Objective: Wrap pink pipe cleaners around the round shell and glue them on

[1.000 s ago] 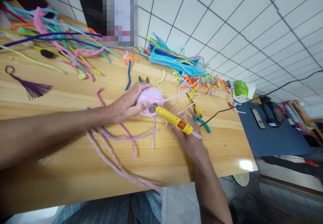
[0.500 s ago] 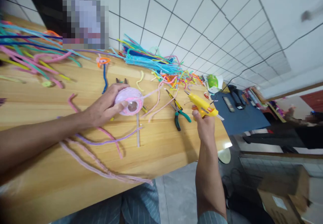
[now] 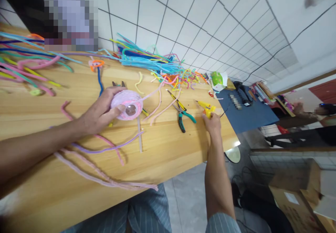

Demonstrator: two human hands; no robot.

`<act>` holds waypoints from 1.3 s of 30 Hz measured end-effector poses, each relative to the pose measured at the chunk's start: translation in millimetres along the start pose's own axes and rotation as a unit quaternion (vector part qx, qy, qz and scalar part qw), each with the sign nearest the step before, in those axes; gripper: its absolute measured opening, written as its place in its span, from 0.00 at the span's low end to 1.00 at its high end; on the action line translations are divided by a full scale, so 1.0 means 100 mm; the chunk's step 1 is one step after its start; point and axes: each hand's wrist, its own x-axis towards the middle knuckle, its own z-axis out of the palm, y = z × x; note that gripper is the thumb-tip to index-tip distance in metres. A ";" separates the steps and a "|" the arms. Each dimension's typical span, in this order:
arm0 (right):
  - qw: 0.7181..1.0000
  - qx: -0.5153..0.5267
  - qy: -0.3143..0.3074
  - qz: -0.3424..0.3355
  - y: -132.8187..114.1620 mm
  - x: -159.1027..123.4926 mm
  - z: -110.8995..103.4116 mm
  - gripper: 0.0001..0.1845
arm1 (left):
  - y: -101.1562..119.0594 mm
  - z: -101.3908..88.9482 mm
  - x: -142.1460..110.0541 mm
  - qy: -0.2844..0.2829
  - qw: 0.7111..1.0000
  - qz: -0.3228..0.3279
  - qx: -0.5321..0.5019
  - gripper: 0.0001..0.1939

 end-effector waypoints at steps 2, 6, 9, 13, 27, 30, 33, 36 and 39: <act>0.999 -0.013 0.037 0.016 -0.05 -0.20 -0.12 0.27 | 0.06 -0.01 0.01 -0.001 1.000 -0.020 0.014 0.30; 0.983 0.080 0.086 -0.139 -0.56 -0.66 -0.29 0.19 | 0.15 -0.02 0.04 -0.012 1.000 -0.010 0.021 0.30; 0.918 0.157 0.007 -0.364 -1.28 -0.96 -0.28 0.08 | 0.17 -0.03 0.05 -0.012 1.000 -0.017 0.023 0.30; 0.817 0.168 -0.051 -0.550 -2.04 -1.16 -0.15 0.18 | 0.17 -0.02 0.05 -0.006 1.000 -0.012 0.010 0.29; 0.802 0.140 -0.064 -0.577 -2.17 -1.05 0.22 0.23 | 0.13 0.02 0.06 0.009 0.999 0.020 0.027 0.26; 0.800 0.141 -0.059 -0.580 -2.16 -1.05 0.23 0.23 | 0.11 0.02 0.06 0.007 0.999 0.026 0.032 0.26; 0.800 0.144 -0.055 -0.581 -2.15 -1.05 0.25 0.23 | 0.10 0.02 0.05 0.003 0.999 0.023 0.032 0.26; 0.802 0.144 -0.050 -0.577 -2.14 -1.05 0.27 0.22 | 0.11 0.02 0.05 0.003 0.999 0.017 0.027 0.27; 0.805 0.151 -0.043 -0.572 -2.14 -1.06 0.29 0.21 | 0.12 0.02 0.06 0.003 1.000 0.011 0.029 0.27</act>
